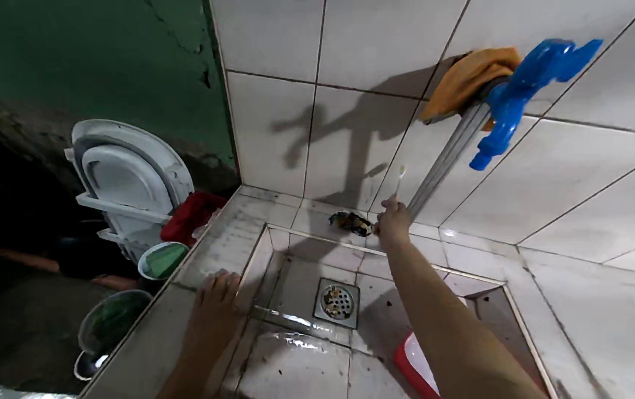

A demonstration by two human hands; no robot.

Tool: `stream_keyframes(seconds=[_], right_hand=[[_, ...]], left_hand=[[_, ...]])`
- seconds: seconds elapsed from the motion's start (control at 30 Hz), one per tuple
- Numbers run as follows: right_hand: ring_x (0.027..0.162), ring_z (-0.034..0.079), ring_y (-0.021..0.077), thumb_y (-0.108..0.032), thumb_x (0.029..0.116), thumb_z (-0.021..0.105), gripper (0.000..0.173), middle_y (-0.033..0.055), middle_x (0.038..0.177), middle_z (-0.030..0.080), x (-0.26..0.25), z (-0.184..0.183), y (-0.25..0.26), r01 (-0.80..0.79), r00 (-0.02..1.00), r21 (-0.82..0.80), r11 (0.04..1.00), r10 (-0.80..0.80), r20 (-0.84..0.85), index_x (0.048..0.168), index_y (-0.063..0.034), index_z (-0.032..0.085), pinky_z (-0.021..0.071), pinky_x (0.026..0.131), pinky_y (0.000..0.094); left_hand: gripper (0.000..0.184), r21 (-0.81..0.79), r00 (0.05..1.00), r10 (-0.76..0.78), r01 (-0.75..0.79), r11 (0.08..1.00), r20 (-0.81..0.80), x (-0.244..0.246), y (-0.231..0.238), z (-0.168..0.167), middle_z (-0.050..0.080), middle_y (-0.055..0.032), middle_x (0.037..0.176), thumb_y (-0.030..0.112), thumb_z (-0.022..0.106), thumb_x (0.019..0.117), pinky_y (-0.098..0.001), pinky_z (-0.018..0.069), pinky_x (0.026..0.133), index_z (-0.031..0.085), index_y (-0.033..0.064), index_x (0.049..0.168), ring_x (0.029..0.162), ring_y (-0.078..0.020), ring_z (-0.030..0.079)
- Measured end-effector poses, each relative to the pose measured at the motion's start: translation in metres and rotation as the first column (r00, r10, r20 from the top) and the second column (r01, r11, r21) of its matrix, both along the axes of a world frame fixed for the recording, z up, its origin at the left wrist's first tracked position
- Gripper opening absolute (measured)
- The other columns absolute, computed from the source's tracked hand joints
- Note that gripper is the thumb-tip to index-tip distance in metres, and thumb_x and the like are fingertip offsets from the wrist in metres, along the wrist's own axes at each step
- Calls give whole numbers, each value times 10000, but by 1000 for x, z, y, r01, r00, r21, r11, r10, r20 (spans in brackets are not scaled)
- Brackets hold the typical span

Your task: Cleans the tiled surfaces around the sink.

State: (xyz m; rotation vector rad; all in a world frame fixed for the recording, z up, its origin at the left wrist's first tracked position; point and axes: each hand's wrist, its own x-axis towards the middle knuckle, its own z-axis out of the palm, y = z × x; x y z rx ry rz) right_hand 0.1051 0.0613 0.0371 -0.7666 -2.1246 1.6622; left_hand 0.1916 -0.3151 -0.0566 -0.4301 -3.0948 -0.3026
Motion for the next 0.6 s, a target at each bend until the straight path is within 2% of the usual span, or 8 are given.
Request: stream_keyframes(seconds=[0.1,0.2,0.3,0.37,0.43,0.5,0.53,0.6], right_hand=[[713,569,237,-390,1145,208,523,155,965,580,-46,16,13,43,997,88,995,-37,-71,1418,-32,474,523,669,427],[797,594,294,-377,1149,226,519,204,1041,605,-60,-9,15,68,997,144,987,-63,-39,1402,-22,507,522,740,476],[820,570,303,-388,1145,249,516,209,1049,606,-47,-49,8,87,995,46,995,-89,37,1400,-31,521,493,739,499],[819,558,274,-360,1145,258,496,198,1081,606,-49,-46,7,78,997,-13,997,-78,20,1423,-33,507,485,743,477],[685,512,190,-389,1144,242,500,113,940,558,-58,-30,12,64,997,-39,997,-65,-31,1419,-54,491,483,629,389],[623,484,158,-403,1141,244,486,69,865,515,-67,-23,15,78,994,-47,996,-81,-74,1390,-76,504,467,581,352],[650,500,168,-395,1142,239,491,87,904,536,-67,-27,14,92,993,-21,996,-93,-66,1382,-70,518,473,604,361],[848,562,240,-372,1146,240,522,182,1133,602,-62,-40,10,80,996,-1,997,-80,-36,1417,-16,509,492,784,440]], left_hand=[[708,-43,995,38,-34,999,88,-2,4,7,285,-232,1657,303,664,996,-596,193,1242,361,87,1599,1550,-405,238],[693,-63,993,48,-41,997,105,-1,7,12,278,-233,1659,319,624,1019,-598,184,1243,336,106,1612,1551,-410,235],[687,-72,988,59,-49,996,145,-1,10,19,266,-222,1668,328,593,1035,-596,161,1247,315,95,1618,1561,-404,204],[688,-56,993,47,-41,998,112,-1,8,17,280,-228,1661,309,605,1025,-606,174,1241,328,79,1611,1555,-415,218],[689,-51,997,31,-28,998,73,-1,8,15,315,-234,1645,289,641,1005,-618,216,1224,360,86,1600,1537,-433,259],[680,-45,997,31,-27,999,76,-1,8,16,312,-234,1645,280,636,1007,-617,211,1225,361,91,1600,1539,-432,256],[681,-50,995,36,-31,998,91,0,7,16,296,-228,1654,289,621,1016,-610,197,1233,346,94,1607,1547,-421,239],[680,-52,993,41,-36,998,113,-1,8,17,277,-217,1666,294,604,1023,-601,177,1240,331,95,1613,1556,-405,222]])
